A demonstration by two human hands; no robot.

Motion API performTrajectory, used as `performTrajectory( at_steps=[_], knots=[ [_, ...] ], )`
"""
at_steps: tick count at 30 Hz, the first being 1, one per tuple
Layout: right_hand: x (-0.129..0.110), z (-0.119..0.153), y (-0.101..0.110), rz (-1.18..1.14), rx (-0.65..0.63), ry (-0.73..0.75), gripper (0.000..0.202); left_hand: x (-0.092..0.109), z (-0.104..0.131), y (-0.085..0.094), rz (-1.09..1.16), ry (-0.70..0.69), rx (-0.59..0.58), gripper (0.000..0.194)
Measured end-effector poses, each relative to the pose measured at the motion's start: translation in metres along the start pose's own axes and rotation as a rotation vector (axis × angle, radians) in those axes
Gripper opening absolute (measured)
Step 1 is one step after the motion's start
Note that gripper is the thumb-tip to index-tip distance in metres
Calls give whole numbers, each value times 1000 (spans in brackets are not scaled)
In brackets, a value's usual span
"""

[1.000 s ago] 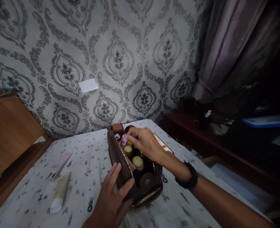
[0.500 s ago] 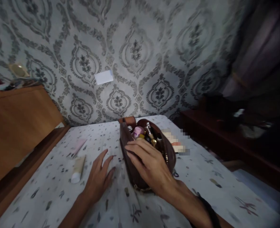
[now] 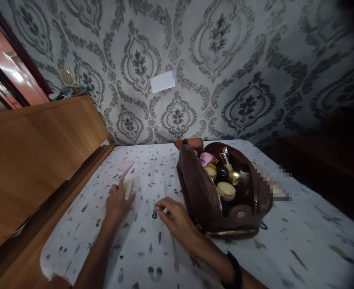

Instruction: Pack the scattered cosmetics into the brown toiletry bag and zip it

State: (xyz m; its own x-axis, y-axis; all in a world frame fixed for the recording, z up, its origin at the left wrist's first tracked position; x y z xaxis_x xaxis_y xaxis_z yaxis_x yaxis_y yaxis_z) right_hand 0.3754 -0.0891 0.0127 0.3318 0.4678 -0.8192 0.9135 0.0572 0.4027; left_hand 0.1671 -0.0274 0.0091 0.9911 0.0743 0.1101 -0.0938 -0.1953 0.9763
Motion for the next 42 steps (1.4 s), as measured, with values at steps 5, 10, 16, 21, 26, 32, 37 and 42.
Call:
performTrajectory(
  at_steps=[5, 10, 16, 21, 26, 32, 37, 42],
  knots=[
    [62, 3, -20, -389, 71, -326, 17, -8, 2, -13, 113, 11, -66, 48],
    [73, 7, -23, -589, 104, -398, 33, 2, 0, -20, 591, -32, -98, 44],
    [79, 12, -19, -734, 201, -429, 61, 59, 20, -42, 1366, -37, -529, 55],
    [82, 11, -17, -812, 232, -436, 53, 79, 36, -53, 1496, 0, -750, 60],
    [83, 10, -16, -771, 236, -426, 44, 73, 31, -50, 1570, 46, -699, 56],
    [90, 9, -21, -745, 220, -428, 46, 60, 21, -40, 1755, 59, -554, 54],
    [90, 9, -22, -742, 210, -430, 45, 55, 16, -36, 1828, 7, -459, 53],
    [89, 8, -22, -740, 200, -432, 48, 53, 13, -40, 1837, 8, -421, 54]
  ],
)
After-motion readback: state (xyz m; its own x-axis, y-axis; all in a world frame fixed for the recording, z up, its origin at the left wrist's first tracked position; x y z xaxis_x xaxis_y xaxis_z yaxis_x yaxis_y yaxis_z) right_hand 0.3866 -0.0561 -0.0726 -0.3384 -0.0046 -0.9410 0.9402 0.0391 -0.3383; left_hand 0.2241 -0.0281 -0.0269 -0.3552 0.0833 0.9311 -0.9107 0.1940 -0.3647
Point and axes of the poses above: each hand's wrist, its own z-axis away from the middle knuckle, its own y-axis out of the back of the hand, x = y × z, the point moved 10 cm from there along -z, towards the middle knuckle
